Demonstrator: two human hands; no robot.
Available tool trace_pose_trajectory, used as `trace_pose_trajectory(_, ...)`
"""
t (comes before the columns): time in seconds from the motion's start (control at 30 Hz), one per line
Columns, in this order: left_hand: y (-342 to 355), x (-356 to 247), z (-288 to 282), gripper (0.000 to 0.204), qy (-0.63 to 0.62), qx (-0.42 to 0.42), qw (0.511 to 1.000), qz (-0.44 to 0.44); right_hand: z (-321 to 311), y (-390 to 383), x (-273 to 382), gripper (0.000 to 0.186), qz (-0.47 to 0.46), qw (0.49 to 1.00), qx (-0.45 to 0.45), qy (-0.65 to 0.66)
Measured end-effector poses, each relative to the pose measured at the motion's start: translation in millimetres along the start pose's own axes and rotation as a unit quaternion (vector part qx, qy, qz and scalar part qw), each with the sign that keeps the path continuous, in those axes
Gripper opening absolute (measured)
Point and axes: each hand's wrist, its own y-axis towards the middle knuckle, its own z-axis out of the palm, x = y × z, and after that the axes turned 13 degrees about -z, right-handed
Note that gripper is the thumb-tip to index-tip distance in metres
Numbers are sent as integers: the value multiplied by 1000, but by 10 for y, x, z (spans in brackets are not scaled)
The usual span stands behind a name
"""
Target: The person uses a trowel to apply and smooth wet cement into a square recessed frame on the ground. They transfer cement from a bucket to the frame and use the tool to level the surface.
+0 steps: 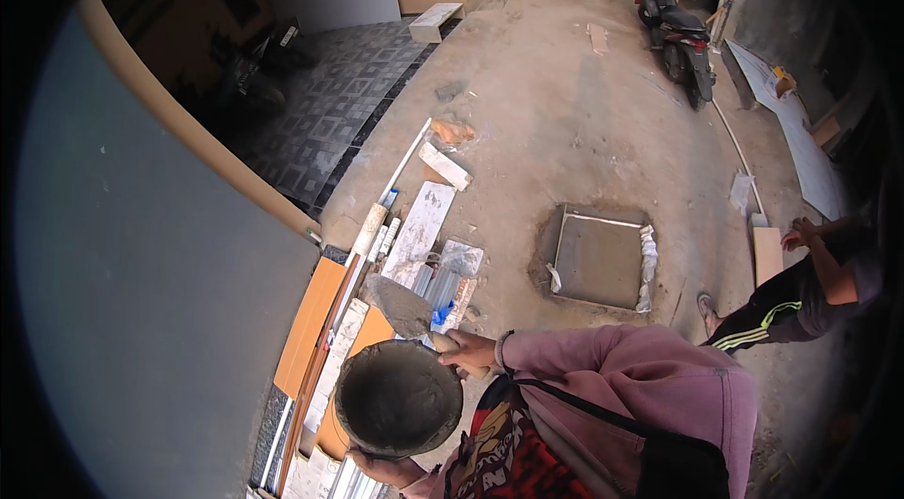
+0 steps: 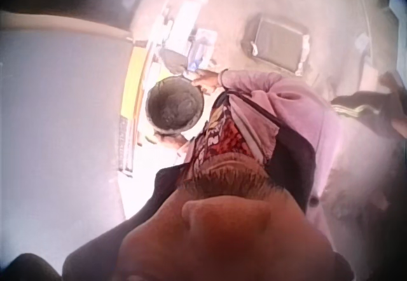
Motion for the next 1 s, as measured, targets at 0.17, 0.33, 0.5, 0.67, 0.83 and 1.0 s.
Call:
trace_pose_trajectory(0.17, -71, 64, 208, 53, 7, -140, 990, 12, -186, 156, 26, 51, -157, 954, 57, -249)
trace_pose_trajectory(0.33, -248, 86, 378, 45, 86, -177, 980, -39, -367, 137, 165, 56, -237, 927, 37, -287)
trace_pose_trajectory(0.5, -239, 323, 433, 44, 107, -118, 982, -102, -686, 141, 687, 70, -146, 945, 95, -276)
trace_pose_trajectory(0.67, -18, 536, 583, 36, 19, -34, 991, -129, -984, 458, 644, 67, -214, 940, 32, -263)
trace_pose_trajectory(0.83, -50, 382, 427, 24, -41, -111, 971, -210, -629, 705, 742, 51, -218, 956, -2, -194)
trace_pose_trajectory(1.0, -456, 443, 63, 13, -21, -218, 945, -245, -182, 714, 465, 35, -102, 991, 54, -65)
